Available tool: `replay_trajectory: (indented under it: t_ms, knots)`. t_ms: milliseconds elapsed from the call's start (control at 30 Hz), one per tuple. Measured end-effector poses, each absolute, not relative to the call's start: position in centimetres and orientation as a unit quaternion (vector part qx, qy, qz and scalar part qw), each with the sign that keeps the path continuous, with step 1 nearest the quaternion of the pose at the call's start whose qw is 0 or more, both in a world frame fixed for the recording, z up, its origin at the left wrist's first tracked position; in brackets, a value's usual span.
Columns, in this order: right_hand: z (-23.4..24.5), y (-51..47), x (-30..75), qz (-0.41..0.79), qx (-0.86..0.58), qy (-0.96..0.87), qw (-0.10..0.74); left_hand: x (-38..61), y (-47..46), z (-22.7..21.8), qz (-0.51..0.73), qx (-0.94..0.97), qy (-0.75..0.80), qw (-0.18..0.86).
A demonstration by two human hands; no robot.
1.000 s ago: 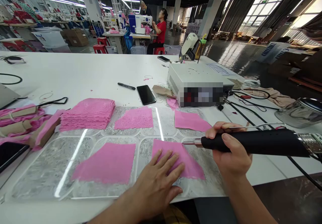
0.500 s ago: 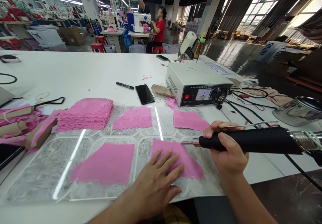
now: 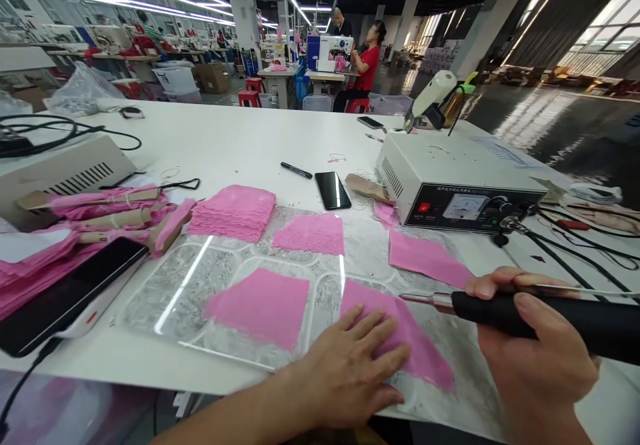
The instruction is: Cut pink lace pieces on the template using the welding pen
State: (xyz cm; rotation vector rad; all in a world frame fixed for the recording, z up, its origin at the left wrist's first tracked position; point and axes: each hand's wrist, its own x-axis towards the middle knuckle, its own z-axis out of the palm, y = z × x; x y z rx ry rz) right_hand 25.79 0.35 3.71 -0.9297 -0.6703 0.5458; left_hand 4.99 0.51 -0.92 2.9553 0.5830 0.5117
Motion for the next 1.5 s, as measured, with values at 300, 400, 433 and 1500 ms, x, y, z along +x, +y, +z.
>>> replay_trajectory:
  t_ms: [300, 400, 433, 1500]
  knots:
    - [4.0, 3.0, 20.9, 0.3, -0.397, -0.384, 0.778, 3.4, -0.7, -1.1, 0.271, 0.943, 0.192, -0.012]
    - [3.6, 3.7, 19.9, 0.319, -0.388, -0.409, 0.762, 2.1, -0.9, -1.4, 0.296, 0.932, 0.207, -0.02]
    - [3.5, 3.9, 19.7, 0.32, -0.385, -0.413, 0.761, 1.7, -1.0, -1.6, 0.301, 0.93, 0.211, -0.019]
    - [3.4, 2.9, 19.6, 0.373, -0.375, -0.432, 0.731, -0.3, -1.0, -1.6, 0.338, 0.917, 0.21, 0.029]
